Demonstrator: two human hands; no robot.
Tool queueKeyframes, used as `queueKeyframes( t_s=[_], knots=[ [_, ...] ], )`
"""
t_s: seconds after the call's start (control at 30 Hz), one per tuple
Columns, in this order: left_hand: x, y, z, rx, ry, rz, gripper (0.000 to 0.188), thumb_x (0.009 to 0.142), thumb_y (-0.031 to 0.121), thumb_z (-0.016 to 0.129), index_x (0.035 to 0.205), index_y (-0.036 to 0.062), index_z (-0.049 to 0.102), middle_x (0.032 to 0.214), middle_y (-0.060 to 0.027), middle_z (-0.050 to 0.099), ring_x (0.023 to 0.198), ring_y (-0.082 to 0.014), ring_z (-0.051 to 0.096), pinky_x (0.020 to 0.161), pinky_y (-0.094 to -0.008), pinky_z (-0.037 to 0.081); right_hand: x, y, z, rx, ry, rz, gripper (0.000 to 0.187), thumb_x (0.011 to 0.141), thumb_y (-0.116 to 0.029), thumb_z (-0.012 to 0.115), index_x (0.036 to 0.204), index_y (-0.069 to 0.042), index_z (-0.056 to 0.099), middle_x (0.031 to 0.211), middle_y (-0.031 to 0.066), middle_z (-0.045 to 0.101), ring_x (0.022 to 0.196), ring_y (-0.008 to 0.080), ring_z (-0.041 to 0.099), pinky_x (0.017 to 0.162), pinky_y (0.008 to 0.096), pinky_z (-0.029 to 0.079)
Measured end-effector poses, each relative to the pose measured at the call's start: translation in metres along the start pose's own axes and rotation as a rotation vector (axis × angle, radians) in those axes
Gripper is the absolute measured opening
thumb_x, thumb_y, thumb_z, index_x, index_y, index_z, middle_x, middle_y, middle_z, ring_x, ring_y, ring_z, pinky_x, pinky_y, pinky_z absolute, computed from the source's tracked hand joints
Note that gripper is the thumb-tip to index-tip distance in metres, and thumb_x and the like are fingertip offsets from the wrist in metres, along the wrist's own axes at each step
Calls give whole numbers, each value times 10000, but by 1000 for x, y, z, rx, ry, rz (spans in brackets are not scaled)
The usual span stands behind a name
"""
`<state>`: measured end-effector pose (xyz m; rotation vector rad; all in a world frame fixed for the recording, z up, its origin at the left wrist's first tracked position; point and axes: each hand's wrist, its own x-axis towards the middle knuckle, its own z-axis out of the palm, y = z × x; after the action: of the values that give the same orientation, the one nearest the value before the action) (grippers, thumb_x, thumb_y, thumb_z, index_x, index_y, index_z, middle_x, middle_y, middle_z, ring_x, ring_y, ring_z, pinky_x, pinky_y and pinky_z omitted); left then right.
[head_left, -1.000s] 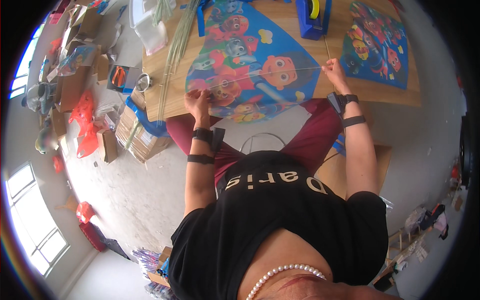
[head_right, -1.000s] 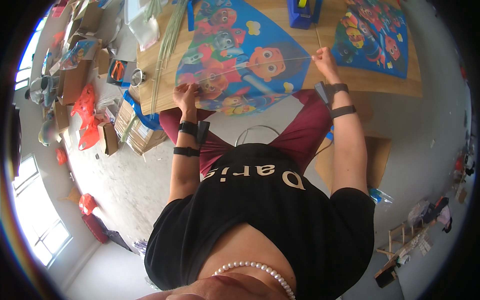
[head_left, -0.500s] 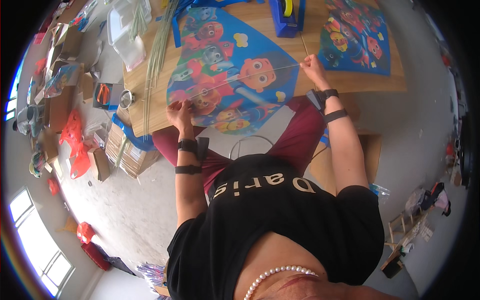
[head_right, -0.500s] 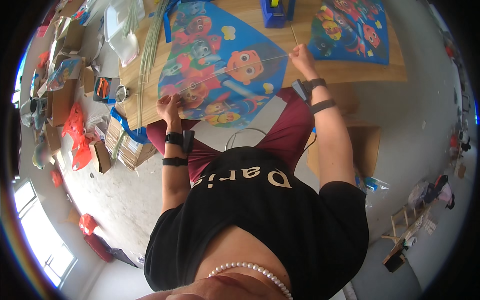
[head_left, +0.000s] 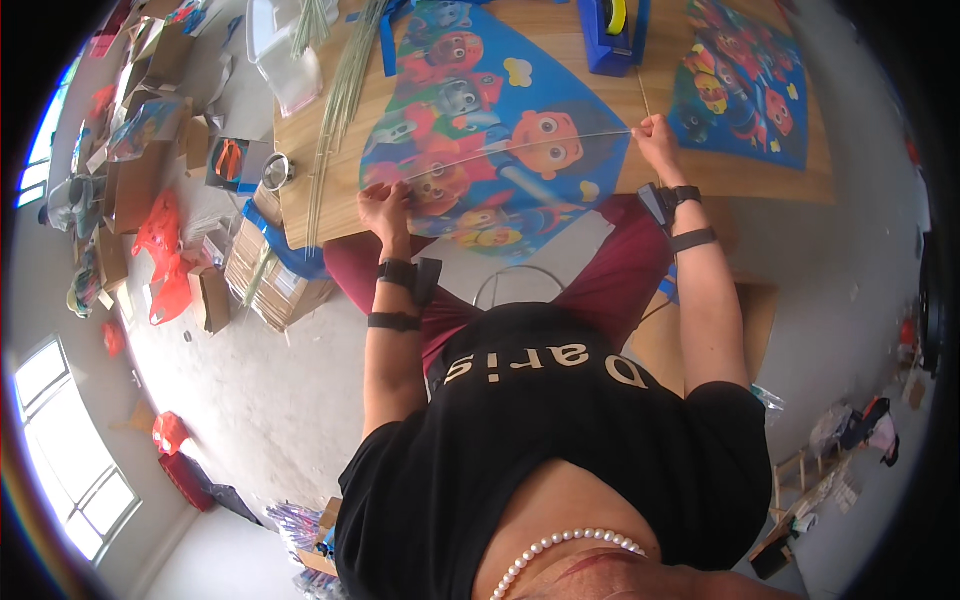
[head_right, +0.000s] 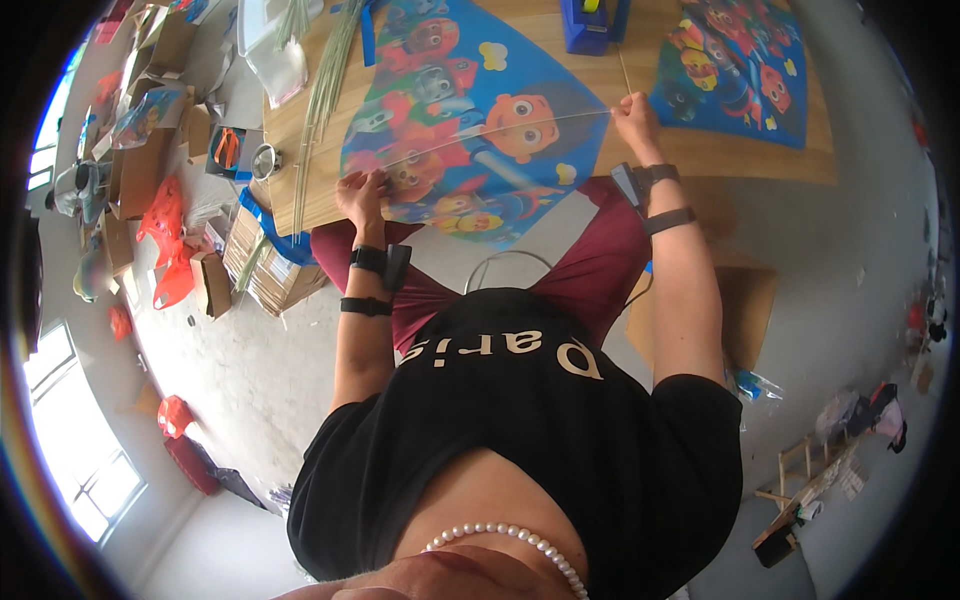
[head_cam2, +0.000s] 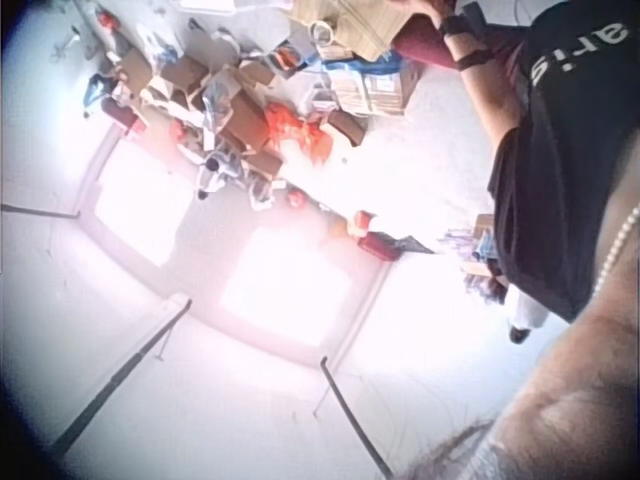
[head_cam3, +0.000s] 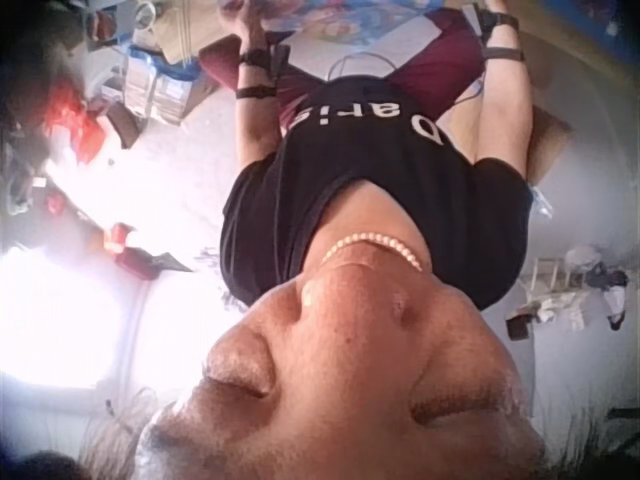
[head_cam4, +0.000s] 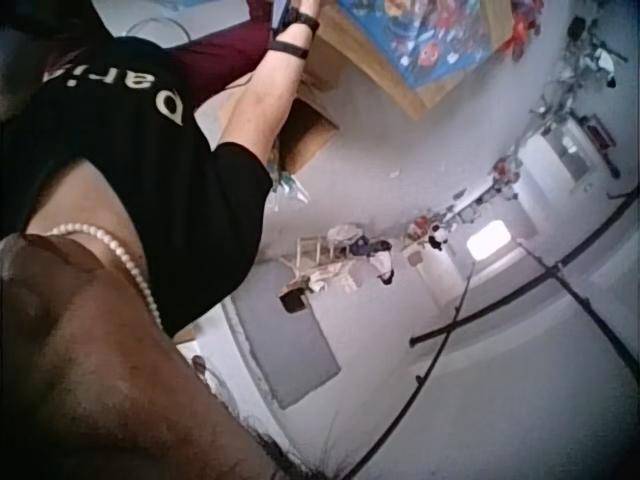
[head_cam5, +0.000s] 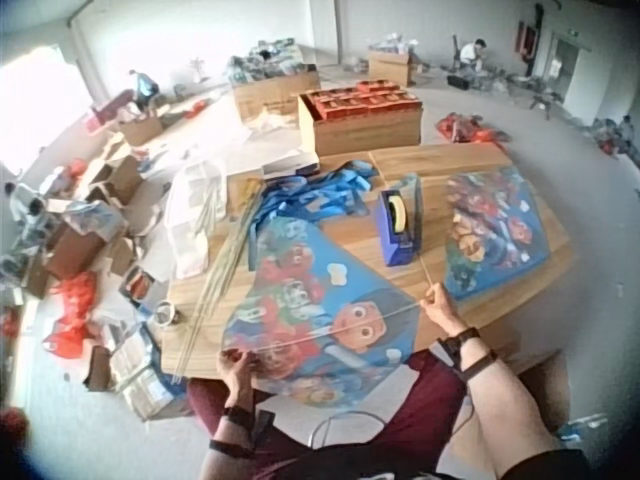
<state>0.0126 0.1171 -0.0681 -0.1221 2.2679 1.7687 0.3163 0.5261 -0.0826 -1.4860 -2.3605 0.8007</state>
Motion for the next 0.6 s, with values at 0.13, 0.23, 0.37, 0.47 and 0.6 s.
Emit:
queueKeyframes(
  t_s=[0.13, 0.23, 0.37, 0.47, 0.6],
  knots=[
    [1, 1, -2, 14, 2, 9, 457, 811, 43, 801, 1163, -62, 529, 977, -191, 723, 785, -218, 734, 616, -300, 596, -2, -8, -1, -44, -13, 29, 316, 869, -248, 771, 1055, -62, 596, 940, 73, 699, 893, 238, 687, 799, 378, 539],
    [1, 2, -1, 16, 7, 16, 451, 813, 40, 798, 1159, -66, 529, 972, -196, 725, 773, -217, 735, 607, -302, 596, -3, -9, -2, -49, -10, 39, 317, 870, -256, 772, 1053, -63, 601, 945, 75, 703, 902, 242, 690, 804, 381, 539],
    [1, 5, 0, 22, -1, 3, 450, 814, 42, 795, 1157, -71, 526, 973, -197, 725, 770, -217, 736, 606, -299, 597, -3, -8, -2, -44, 1, 22, 309, 873, -260, 769, 1046, -63, 605, 948, 78, 704, 905, 248, 692, 809, 382, 539],
    [-1, 7, 0, 20, -5, 5, 450, 815, 42, 790, 1157, -76, 522, 972, -202, 723, 770, -217, 736, 602, -297, 597, -3, -10, -1, -59, -2, 31, 301, 876, -263, 764, 1042, -64, 609, 949, 81, 706, 908, 254, 693, 813, 387, 539],
    [-2, 11, 2, 37, 1, 4, 443, 816, 37, 782, 1153, -80, 519, 971, -210, 720, 771, -218, 736, 599, -299, 597, -2, -11, 0, -67, -12, 65, 298, 879, -267, 759, 1046, -68, 613, 956, 81, 710, 920, 259, 697, 821, 393, 540]
  ],
)
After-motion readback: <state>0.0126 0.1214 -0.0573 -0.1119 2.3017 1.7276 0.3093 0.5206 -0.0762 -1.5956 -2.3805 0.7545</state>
